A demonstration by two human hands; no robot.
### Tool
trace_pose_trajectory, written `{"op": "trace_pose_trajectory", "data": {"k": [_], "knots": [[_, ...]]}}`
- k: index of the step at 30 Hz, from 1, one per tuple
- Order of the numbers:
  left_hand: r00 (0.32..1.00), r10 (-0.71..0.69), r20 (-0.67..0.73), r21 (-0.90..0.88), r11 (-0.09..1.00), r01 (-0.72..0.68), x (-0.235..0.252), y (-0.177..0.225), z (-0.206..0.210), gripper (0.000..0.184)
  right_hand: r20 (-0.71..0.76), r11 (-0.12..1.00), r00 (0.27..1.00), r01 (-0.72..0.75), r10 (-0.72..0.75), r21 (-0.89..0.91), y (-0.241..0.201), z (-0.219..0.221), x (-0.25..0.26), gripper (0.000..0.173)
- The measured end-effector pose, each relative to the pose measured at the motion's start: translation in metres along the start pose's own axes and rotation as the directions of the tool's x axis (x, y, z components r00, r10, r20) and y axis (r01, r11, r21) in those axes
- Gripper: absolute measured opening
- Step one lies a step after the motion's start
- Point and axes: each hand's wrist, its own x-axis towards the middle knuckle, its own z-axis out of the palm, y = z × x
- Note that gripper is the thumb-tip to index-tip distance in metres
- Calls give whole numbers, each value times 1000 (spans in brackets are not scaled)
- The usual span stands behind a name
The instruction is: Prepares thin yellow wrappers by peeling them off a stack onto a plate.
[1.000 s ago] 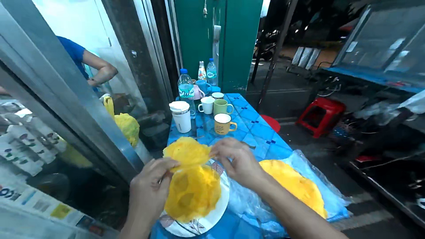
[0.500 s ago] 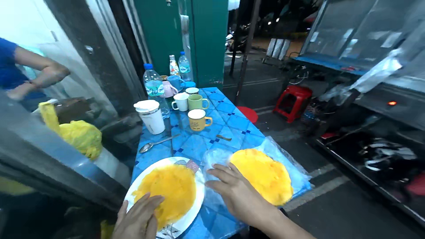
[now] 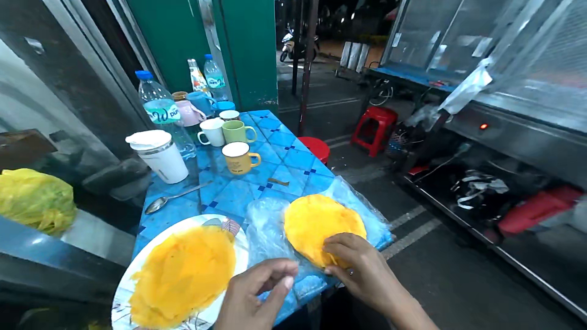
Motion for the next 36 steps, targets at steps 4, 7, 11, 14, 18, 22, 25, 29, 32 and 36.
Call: {"op": "trace_pose_trajectory", "data": {"k": [4,7,11,14,18,22,25,29,32,36], "knots": [[990,-133,-53,42,990,135,19,-17,23,18,-42,1000,999,7,-8,-23,0,7,-1,15],[950,-311,-13,-2,950,311,27,-14,31,14,-60,999,998,16,-18,-31,0,9,-4,15],[851,-516,96,-38,852,522,31,-12,40,14,-67,997,996,55,-58,-57,0,14,-7,17],[836,-543,81,-45,836,547,32,-15,44,13,-14,995,996,88,-89,-48,-1,13,-11,20],[840,-539,62,-41,840,542,34,-16,45,12,-73,991,996,50,-41,127,19,1,-13,21],[863,-506,4,-29,862,506,34,-16,45,10,-256,997,963,-72,79,36,50,-20,1,18],[927,-364,-91,9,931,366,39,-14,45,9,-298,994,948,-104,111,39,66,-26,22,15],[963,-158,-217,214,955,205,58,-16,41,17,-117,990,983,-143,144,21,66,-22,61,14],[952,-248,-181,380,875,300,73,-19,35,33,138,935,925,-348,355,-72,51,-21,83,25],[903,-405,-141,435,794,424,81,-22,36,47,245,811,773,-559,586,-175,32,-17,94,45]]}}
